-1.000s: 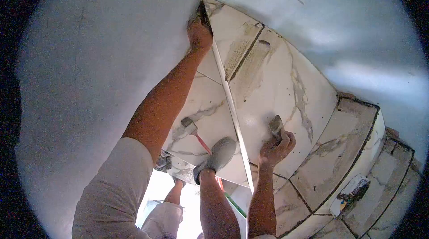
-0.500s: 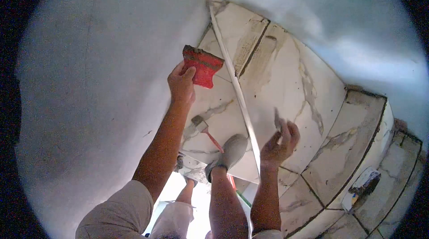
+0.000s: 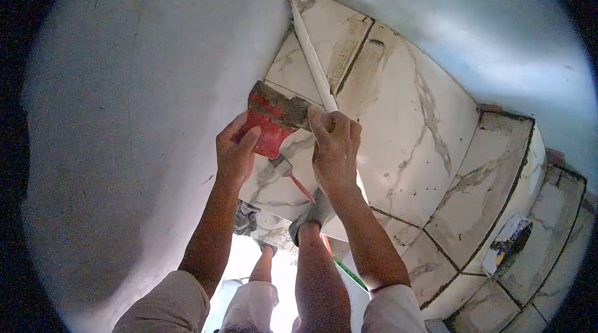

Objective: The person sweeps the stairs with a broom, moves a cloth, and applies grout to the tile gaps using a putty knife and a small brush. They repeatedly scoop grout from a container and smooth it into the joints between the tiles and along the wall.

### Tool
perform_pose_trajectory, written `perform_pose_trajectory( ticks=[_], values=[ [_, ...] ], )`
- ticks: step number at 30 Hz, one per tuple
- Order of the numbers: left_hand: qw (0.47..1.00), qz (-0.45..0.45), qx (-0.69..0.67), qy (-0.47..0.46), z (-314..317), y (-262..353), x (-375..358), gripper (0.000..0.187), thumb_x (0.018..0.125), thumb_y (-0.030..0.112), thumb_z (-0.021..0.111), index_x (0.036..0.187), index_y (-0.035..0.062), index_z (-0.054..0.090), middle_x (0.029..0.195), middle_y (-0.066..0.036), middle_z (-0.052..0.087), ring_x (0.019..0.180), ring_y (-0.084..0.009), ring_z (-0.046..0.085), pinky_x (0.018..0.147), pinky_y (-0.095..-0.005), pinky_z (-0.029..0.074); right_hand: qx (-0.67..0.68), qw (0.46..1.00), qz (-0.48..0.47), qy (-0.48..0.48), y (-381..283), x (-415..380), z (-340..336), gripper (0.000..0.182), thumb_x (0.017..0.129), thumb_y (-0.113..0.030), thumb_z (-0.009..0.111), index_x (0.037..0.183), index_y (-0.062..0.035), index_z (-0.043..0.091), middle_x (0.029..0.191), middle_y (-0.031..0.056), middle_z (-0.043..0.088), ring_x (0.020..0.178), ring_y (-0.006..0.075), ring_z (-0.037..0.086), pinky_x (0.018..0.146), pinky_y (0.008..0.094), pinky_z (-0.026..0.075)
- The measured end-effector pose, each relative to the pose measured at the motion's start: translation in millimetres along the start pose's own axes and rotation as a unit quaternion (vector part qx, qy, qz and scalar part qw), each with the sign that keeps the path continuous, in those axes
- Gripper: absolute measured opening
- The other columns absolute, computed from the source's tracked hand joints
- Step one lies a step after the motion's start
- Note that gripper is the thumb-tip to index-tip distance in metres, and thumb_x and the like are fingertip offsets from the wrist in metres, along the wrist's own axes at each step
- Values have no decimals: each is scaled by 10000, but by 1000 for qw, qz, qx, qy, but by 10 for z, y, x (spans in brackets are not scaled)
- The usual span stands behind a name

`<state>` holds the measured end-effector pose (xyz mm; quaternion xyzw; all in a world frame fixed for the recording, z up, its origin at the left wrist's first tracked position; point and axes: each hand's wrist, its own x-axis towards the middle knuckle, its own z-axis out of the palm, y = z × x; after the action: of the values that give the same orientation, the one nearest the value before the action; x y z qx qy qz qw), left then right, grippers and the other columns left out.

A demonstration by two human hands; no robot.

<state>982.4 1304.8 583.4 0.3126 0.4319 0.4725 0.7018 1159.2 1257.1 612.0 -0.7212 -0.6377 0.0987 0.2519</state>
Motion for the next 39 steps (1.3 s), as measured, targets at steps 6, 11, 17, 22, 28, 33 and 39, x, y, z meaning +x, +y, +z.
perform_pose_trajectory(
  ticks=[6, 11, 17, 22, 28, 33, 39],
  values=[
    [933, 140, 326, -52, -209, 13, -68, 305, 783, -24, 539, 1084, -17, 585, 944, -114, 591, 842, -164, 592, 784, -255, 456, 49, 998, 14, -24, -163, -74, 108, 536, 739, 98, 555, 1209, -157, 569, 1011, 151, 516, 924, 323, 477, 842, 402, 414],
    [859, 212, 457, -90, -244, 166, -45, 324, 777, -30, 544, 1096, 13, 582, 925, -131, 586, 782, -222, 601, 704, -305, 493, 77, 996, 31, -18, -218, -110, 206, 533, 752, 91, 562, 1215, -173, 568, 996, 140, 521, 937, 315, 480, 839, 403, 414],
    [764, 228, 586, -145, -260, 253, 65, 362, 737, -52, 533, 1082, 32, 605, 832, -155, 563, 741, -319, 572, 667, -341, 480, 89, 995, 35, -5, -230, -25, 221, 514, 765, 78, 566, 1216, -168, 569, 999, 138, 524, 949, 315, 487, 842, 397, 415],
    [908, 99, 395, -96, -485, -45, 160, 318, 764, -28, 571, 1079, 2, 600, 901, -119, 618, 772, -218, 604, 719, -317, 492, 87, 996, 37, -1, -217, 83, 153, 436, 801, 53, 549, 1187, -146, 587, 1000, 146, 547, 938, 314, 516, 833, 376, 429],
    [988, -118, -93, -41, -579, -105, 162, 284, 764, 12, 647, 1037, -47, 593, 985, -140, 639, 866, -191, 629, 802, -354, 513, 281, 945, 120, -115, -188, 106, -149, 224, 874, -77, 530, 1085, -40, 596, 886, 150, 636, 789, 261, 612, 735, 371, 476],
    [940, -209, -221, -156, -647, -98, 142, 312, 762, 51, 665, 1044, -54, 587, 984, -158, 637, 889, -219, 631, 825, -388, 512, 349, 880, 143, -290, 1, 309, -451, 268, 877, -271, 598, 912, -5, 595, 744, 26, 599, 727, 97, 593, 618, 231, 452],
    [902, -245, -260, -243, -539, -154, 128, 309, 756, 73, 681, 1028, -49, 601, 986, -151, 644, 868, -219, 640, 802, -386, 520, 453, 739, 199, -458, 192, 465, -289, 214, 861, -260, 617, 918, -54, 609, 674, -21, 587, 600, 66, 541, 518, 204, 413]
  ],
)
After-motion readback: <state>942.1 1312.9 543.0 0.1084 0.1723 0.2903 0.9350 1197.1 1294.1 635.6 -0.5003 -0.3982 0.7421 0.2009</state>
